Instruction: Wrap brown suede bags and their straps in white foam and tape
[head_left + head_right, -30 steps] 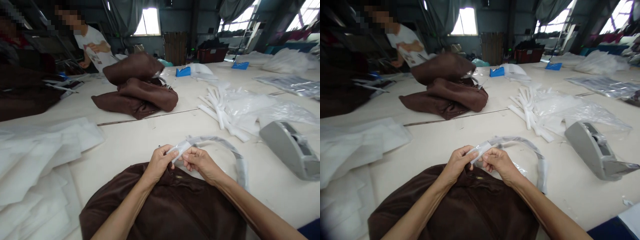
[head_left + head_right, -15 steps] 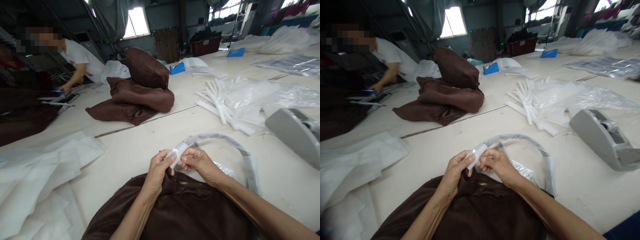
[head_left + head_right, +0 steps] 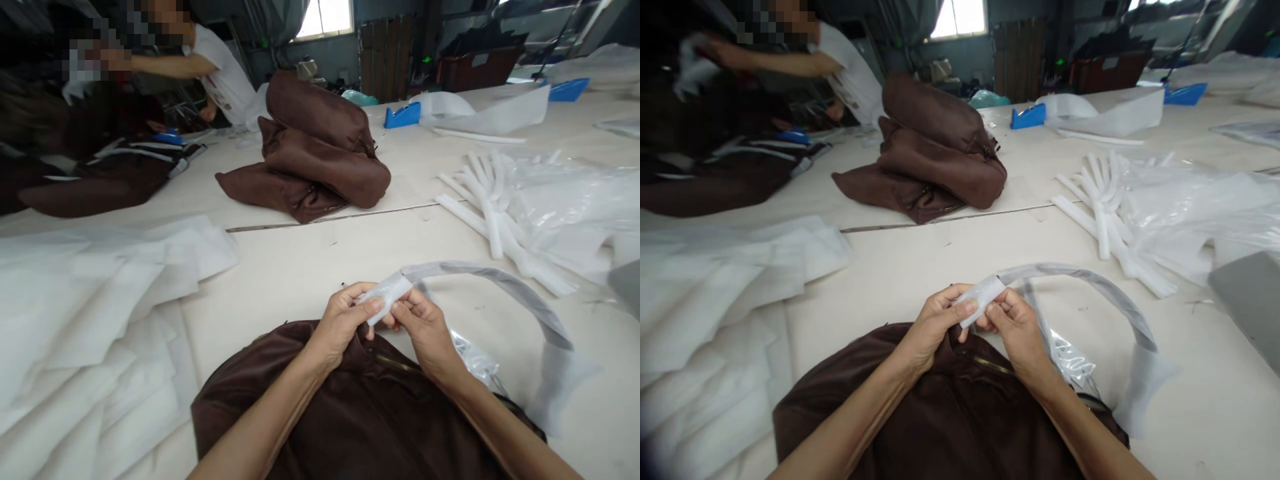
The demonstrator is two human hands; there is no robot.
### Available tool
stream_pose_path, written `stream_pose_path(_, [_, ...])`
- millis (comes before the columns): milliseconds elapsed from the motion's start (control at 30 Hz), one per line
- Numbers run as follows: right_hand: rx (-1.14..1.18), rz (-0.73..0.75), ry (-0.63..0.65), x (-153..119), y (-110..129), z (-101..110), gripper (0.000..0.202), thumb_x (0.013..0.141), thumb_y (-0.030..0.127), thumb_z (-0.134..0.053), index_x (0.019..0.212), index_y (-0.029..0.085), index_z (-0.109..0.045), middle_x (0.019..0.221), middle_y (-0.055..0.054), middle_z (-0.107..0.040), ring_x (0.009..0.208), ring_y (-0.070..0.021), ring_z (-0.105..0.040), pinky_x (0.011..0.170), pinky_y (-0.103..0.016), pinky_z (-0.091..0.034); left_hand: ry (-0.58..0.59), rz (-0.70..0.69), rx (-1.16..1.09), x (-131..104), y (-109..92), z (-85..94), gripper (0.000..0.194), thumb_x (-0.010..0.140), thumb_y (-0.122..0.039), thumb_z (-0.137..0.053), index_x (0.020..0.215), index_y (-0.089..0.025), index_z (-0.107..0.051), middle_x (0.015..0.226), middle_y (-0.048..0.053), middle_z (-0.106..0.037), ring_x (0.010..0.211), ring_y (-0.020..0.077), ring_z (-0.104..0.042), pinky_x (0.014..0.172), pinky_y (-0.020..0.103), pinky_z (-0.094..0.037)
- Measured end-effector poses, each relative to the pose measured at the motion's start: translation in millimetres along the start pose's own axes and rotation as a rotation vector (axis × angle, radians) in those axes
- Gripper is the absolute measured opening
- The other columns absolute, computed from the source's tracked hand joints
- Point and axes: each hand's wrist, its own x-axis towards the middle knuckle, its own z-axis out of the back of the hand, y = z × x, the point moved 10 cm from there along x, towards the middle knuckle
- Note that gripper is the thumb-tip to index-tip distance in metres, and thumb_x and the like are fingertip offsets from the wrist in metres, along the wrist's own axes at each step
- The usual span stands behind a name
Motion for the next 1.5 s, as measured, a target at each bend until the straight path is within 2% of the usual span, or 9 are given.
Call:
stream_pose_path(267, [0.035, -0.104, -0.11, 2.8, -13.5, 3.2, 0.017, 0.076, 0.025, -0.071, 0.066, 0.02, -0.058, 0.055, 0.005, -0.05, 0.056, -0.0126, -0.046, 0.061, -0.028, -0.043, 0.003, -0.024, -0.006, -0.7, 1.4, -5.0, 0.063, 0.077, -0.042, -0.076, 0.13, -0.014, -0.057, 0.071, 0.006, -0.072, 0.062, 0.0174, -0.065, 0.044, 0.019, -0.045])
stream_pose_path(467, [0.346, -0.214, 0.104, -7.2, -0.1, -26.3, 0.01, 0.081, 0.032, -0.063, 0.082, 0.023, -0.064, 0.078, -0.003, -0.06, 0.071, -0.0181, -0.052, 0.065, -0.033, -0.048, -0.027, -0.051, 0.011, 1.5, 0.5, -3.1, 0.068, 0.078, -0.038, -0.074, 0.135, -0.015, -0.047, 0.07, 0.004, -0.07, 0.055, 0.0144, -0.061, 0.044, 0.019, -0.045])
stream_pose_path(700, [0.225, -0.176, -0.047, 1.8, -10.6, -11.4, 0.024, 0.079, 0.039, -0.074, 0.069, 0.022, -0.059, 0.057, 0.003, -0.045, 0.058, -0.0164, -0.049, 0.062, -0.034, -0.05, -0.019, -0.005, 0.149, 2.8, 8.2, -4.9, 0.067, 0.079, -0.035, -0.07, 0.139, -0.019, -0.045, 0.072, 0.0, -0.068, 0.046, 0.0095, -0.054, 0.046, 0.019, -0.043])
stream_pose_path(833, [0.196, -0.113, -0.121, 6.5, -9.1, 0.4, 0.021, 0.076, 0.036, -0.076, 0.072, 0.021, -0.062, 0.064, 0.0, -0.058, 0.062, -0.0161, -0.055, 0.067, -0.033, -0.051, -0.035, 0.038, 0.076, 6.9, 11.1, -1.0, 0.057, 0.076, -0.032, -0.059, 0.131, -0.017, -0.052, 0.059, -0.004, -0.061, 0.049, 0.0145, -0.057, 0.051, 0.024, -0.046])
stream_pose_path(967, [0.256, -0.074, -0.179, 13.0, -11.1, 7.6, 0.027, 0.068, 0.035, -0.083, 0.082, 0.019, -0.066, 0.082, -0.002, -0.069, 0.076, -0.0174, -0.062, 0.077, -0.032, -0.053, -0.215, -0.079, 0.175, 13.8, -6.4, 20.8, 0.042, 0.077, -0.04, -0.054, 0.109, -0.013, -0.063, 0.07, 0.002, -0.068, 0.064, 0.019, -0.063, 0.065, 0.029, -0.049])
stream_pose_path(1133, [0.182, -0.315, -0.108, 13.4, -2.1, 14.8, 0.05, 0.067, 0.061, -0.078, 0.087, 0.016, -0.068, 0.092, -0.012, -0.072, 0.082, -0.0247, -0.069, 0.073, -0.038, -0.057, -0.333, -0.167, 0.346, 5.0, -55.8, 44.8, 0.049, 0.074, -0.049, -0.062, 0.111, -0.017, -0.062, 0.105, 0.009, -0.071, 0.103, 0.0252, -0.063, 0.094, 0.036, -0.045])
stream_pose_path(1233, [-0.066, -0.236, -0.204, -11.7, 55.2, 59.8, 0.049, 0.064, 0.057, -0.082, 0.089, 0.016, -0.071, 0.099, -0.013, -0.073, 0.085, -0.0252, -0.071, 0.073, -0.036, -0.058, -0.309, -0.185, 0.745, -13.5, -92.6, 59.6, 0.053, 0.074, -0.058, -0.064, 0.109, -0.019, -0.066, 0.118, 0.009, -0.069, 0.114, 0.0294, -0.059, 0.103, 0.039, -0.04])
stream_pose_path(1333, [-0.389, -0.113, -0.289, -67.0, 110.9, 113.1, 0.046, 0.067, 0.061, -0.078, 0.082, 0.017, -0.073, 0.078, -0.01, -0.074, 0.067, -0.0207, -0.069, 0.06, -0.03, -0.055, -0.243, -0.027, 1.098, -31.9, -95.3, 88.8, 0.065, 0.07, -0.071, -0.06, 0.113, -0.023, -0.068, 0.126, 0.009, -0.067, 0.118, 0.0353, -0.058, 0.104, 0.042, -0.04])
stream_pose_path(1500, [-0.603, -0.645, -0.162, -184.8, 42.2, 162.0, 0.066, 0.071, 0.082, -0.057, 0.072, 0.016, -0.064, 0.052, -0.008, -0.064, 0.043, -0.0175, -0.06, 0.039, -0.024, -0.042, -0.14, 0.245, 1.238, -42.5, -61.6, 128.7, 0.075, 0.065, -0.079, -0.061, 0.117, -0.025, -0.068, 0.121, 0.009, -0.07, 0.112, 0.0363, -0.063, 0.1, 0.038, -0.045])
